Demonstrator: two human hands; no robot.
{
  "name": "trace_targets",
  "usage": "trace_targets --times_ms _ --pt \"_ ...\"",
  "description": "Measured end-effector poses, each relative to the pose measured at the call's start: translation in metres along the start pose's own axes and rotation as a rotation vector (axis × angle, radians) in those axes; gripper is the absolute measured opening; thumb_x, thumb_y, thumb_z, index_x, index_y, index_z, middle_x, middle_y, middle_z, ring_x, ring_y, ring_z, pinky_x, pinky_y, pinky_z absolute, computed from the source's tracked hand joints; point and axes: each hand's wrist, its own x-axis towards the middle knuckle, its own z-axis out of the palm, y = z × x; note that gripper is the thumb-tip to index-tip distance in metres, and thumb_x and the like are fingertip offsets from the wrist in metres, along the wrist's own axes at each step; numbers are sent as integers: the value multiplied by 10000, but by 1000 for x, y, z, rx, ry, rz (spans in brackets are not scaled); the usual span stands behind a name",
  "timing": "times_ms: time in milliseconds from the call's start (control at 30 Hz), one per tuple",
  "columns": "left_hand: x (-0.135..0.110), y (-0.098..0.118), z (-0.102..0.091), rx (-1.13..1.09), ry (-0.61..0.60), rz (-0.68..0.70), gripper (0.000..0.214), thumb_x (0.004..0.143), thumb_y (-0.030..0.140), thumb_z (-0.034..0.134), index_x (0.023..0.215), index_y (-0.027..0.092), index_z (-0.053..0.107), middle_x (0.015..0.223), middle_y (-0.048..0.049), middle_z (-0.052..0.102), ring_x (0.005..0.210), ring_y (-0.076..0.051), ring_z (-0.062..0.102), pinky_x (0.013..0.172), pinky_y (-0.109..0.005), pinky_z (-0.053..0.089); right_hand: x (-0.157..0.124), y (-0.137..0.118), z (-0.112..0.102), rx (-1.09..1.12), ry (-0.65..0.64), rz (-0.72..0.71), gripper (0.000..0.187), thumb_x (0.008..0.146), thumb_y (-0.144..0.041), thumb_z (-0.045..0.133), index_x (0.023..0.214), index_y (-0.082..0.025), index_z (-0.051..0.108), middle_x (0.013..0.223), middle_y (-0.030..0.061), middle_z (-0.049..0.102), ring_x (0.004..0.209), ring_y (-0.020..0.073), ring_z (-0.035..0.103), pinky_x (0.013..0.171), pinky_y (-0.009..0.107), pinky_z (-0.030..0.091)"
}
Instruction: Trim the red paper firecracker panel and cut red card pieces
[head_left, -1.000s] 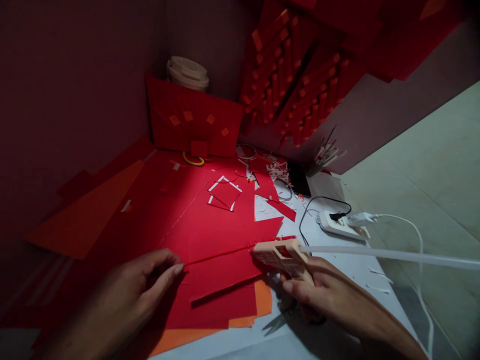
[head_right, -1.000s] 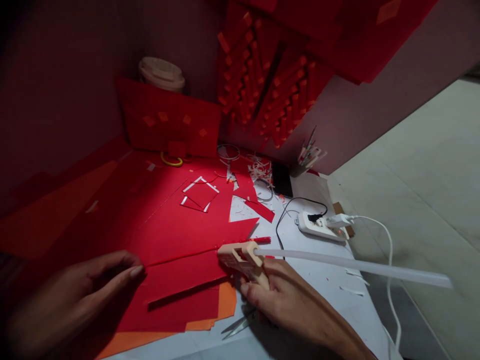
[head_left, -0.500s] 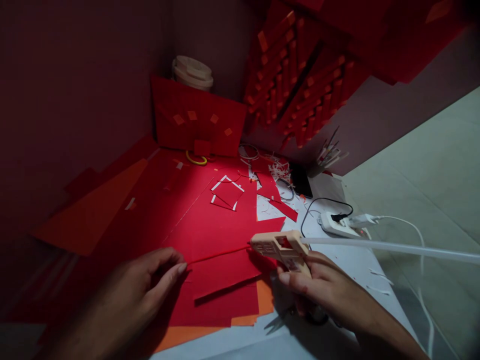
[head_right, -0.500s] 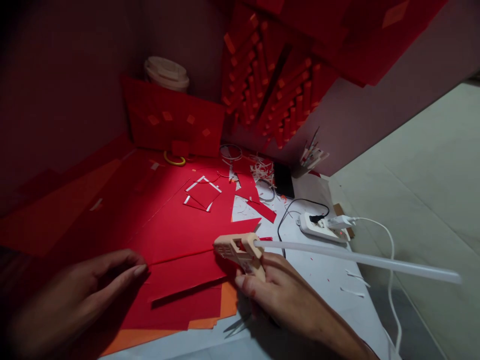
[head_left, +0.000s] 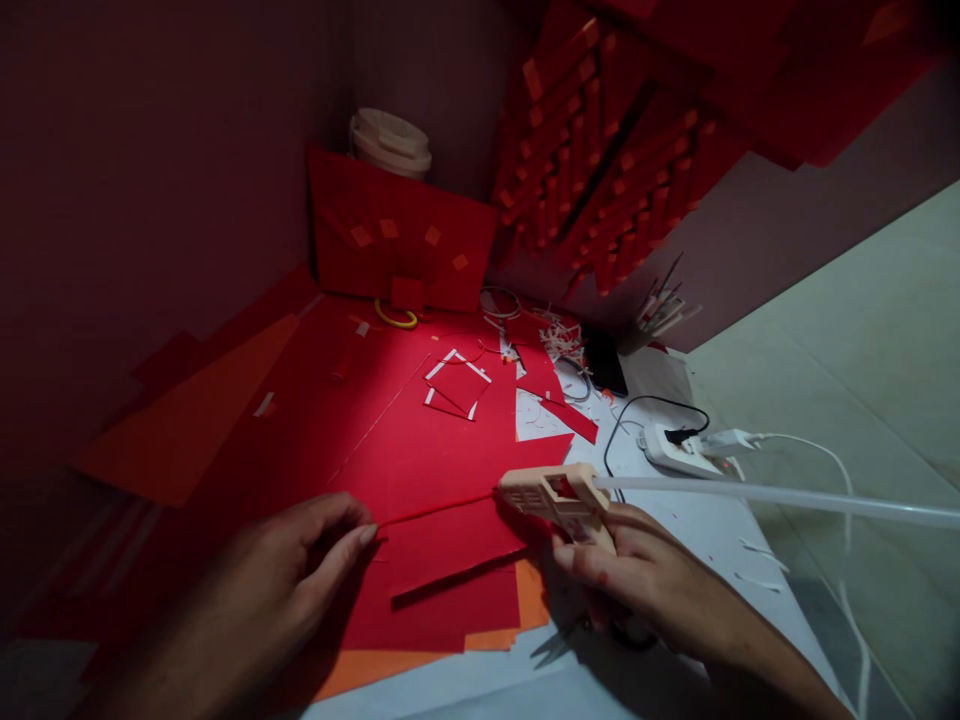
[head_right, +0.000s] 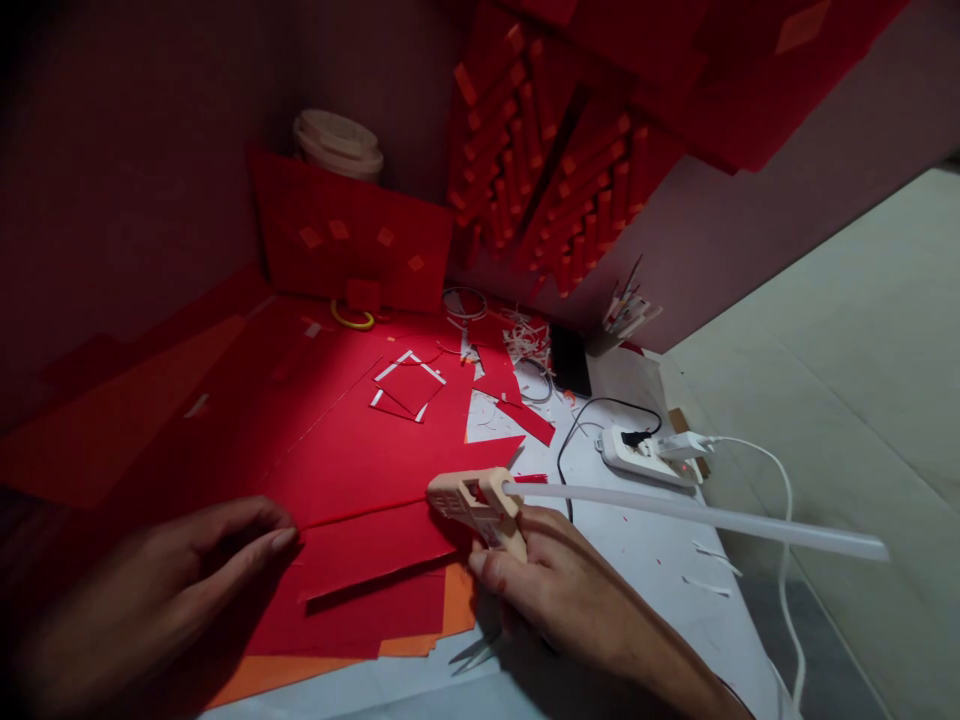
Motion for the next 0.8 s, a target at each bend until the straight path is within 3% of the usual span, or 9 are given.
trace_targets --times_ms 400,800 --pt "0 -2 1 3 16 14 390 877 530 429 648 241 557 585 25 521 584 -180 496 559 -271 359 0 5 -2 -31 0 2 171 911 -298 613 990 -161 679 635 -31 527 542 102 494 453 183 380" --pt "-3 7 -1 22 31 -24 393 875 536 405 660 244 556 570 19 518 573 -184 497 521 -265 345 -2 0 -1 -52 -33 -17 363 920 -290 597 1268 -197 641 664 -27 523 560 107 486 473 186 404"
